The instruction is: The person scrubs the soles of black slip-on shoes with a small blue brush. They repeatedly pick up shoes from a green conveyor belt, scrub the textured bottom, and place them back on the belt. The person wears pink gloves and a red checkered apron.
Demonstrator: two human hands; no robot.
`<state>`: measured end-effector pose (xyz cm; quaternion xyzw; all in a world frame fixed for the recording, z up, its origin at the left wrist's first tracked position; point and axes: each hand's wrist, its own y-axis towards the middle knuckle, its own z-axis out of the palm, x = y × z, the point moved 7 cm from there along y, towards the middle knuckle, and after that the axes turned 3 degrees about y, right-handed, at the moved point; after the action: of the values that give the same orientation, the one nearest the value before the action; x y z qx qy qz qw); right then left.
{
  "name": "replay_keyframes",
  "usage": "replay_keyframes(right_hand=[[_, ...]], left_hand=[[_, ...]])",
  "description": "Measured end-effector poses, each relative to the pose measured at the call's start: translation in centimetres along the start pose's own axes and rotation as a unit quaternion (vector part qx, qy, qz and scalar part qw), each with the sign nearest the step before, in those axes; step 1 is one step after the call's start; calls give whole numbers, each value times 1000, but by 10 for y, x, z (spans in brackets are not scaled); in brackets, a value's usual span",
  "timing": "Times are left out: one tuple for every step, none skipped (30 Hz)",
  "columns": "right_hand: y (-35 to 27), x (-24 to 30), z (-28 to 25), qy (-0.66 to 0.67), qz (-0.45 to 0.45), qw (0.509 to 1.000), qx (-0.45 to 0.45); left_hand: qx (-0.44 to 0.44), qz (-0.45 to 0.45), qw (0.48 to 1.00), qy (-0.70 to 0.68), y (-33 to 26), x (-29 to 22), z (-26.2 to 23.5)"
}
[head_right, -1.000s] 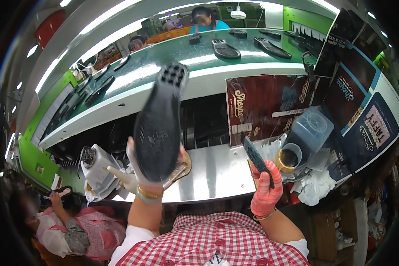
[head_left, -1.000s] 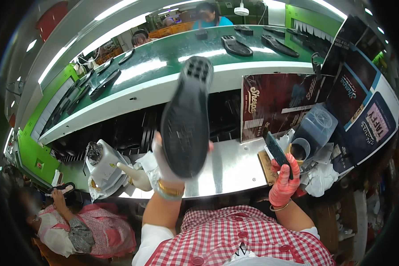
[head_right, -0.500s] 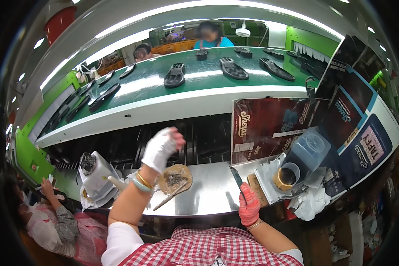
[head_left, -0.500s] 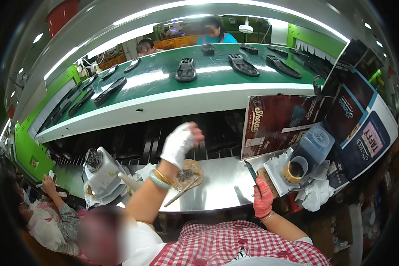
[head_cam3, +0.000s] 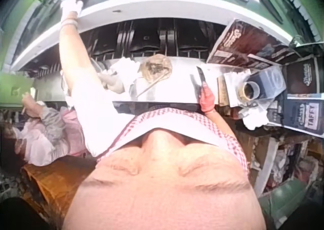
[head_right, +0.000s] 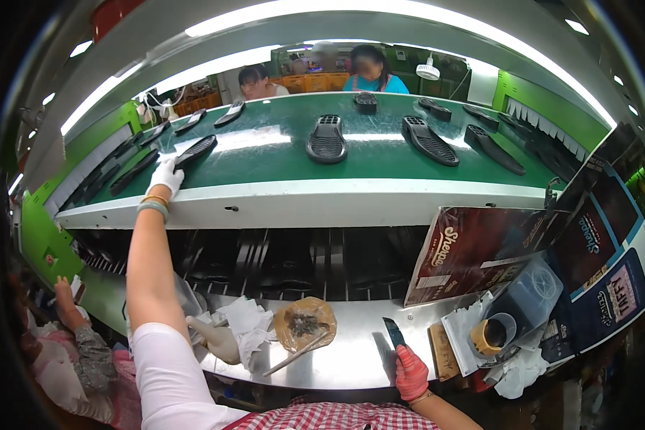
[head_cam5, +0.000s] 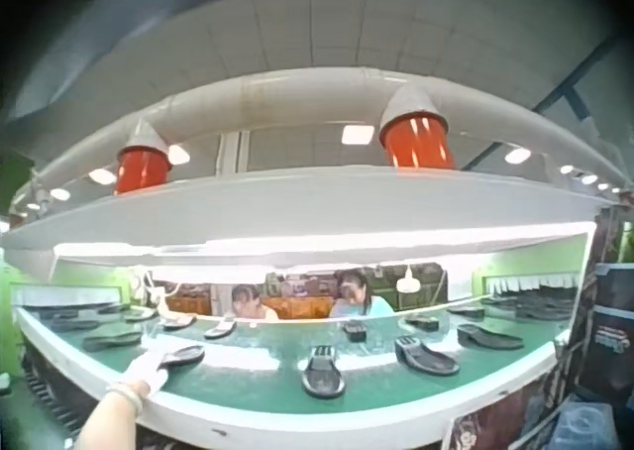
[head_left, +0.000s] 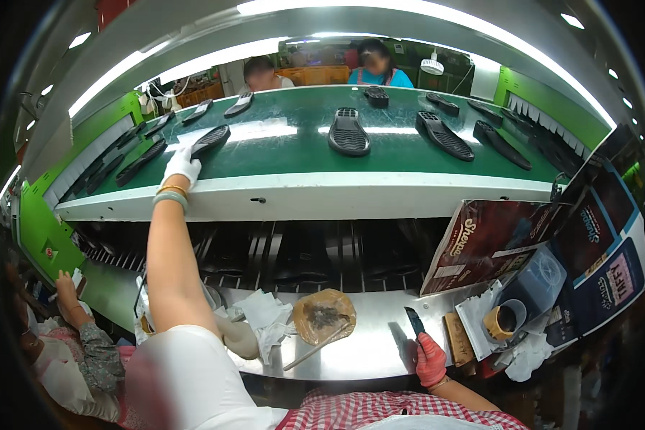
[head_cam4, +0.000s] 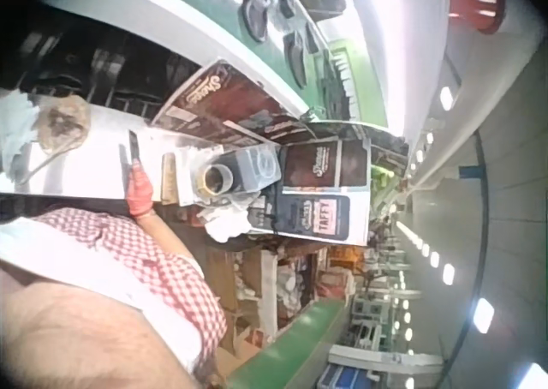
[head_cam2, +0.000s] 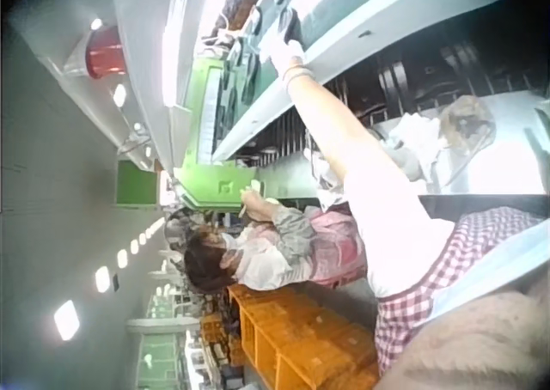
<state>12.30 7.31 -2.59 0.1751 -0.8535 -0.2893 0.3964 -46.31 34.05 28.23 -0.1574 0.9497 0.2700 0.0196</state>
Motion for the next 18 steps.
replay_keyframes(right_hand=[[-2, -2, 2, 5, 8, 1000, 5], [-4, -5, 3, 9, 19, 1000, 9], [-8, -8, 1, 2, 29, 1000, 11], [-10, -11, 2, 4, 34, 999, 13], [-9, -13, 4, 7, 37, 999, 12], [-9, -12, 6, 9, 34, 999, 14], [-9, -11, 4, 8, 31, 999, 15], [-10, -9, 3, 7, 34, 999, 14], [-10, -8, 2, 10, 41, 999, 13], [-8, -6, -1, 19, 34, 999, 5], [-4, -3, 1, 8, 17, 1000, 8], [1, -1, 3, -4, 0, 1000, 10], [3, 1, 3, -2, 11, 1000, 23], [4, 3, 1, -16, 3, 1000, 14], [5, 4, -1, -13, -2, 1000, 4], [5, 3, -2, -8, -10, 1000, -6], [5, 0, 2, 4, 6, 1000, 4], [5, -2, 4, 17, 23, 999, 14]], left_hand=[[3, 6, 1000, 9, 2, 4, 0], [7, 13, 1000, 19, 3, 5, -1], [52, -26, 997, 48, -1, -13, -5], [44, -24, 996, 79, 1, -13, -7], [28, -29, 996, 84, 5, -10, -11], [12, -34, 996, 87, 7, -8, -13], [-5, -51, 992, 118, 7, -6, -14], [-21, -62, 986, 151, 0, -15, -25], [-19, -103, 985, 134, -1, -13, -21], [-7, -152, 981, 117, -1, -10, -14], [26, -135, 989, 56, 13, 18, 1], [61, -117, 991, -5, 29, 51, 14], [50, -103, 993, -22, 34, 52, 18], [39, -86, 995, -42, 32, 48, 19], [43, -97, 990, -88, 30, 42, 15], [48, -110, 984, -132, 25, 39, 12], [4, -148, 961, -235, 25, 70, 6], [-38, -183, 924, -334, 22, 95, 2]])
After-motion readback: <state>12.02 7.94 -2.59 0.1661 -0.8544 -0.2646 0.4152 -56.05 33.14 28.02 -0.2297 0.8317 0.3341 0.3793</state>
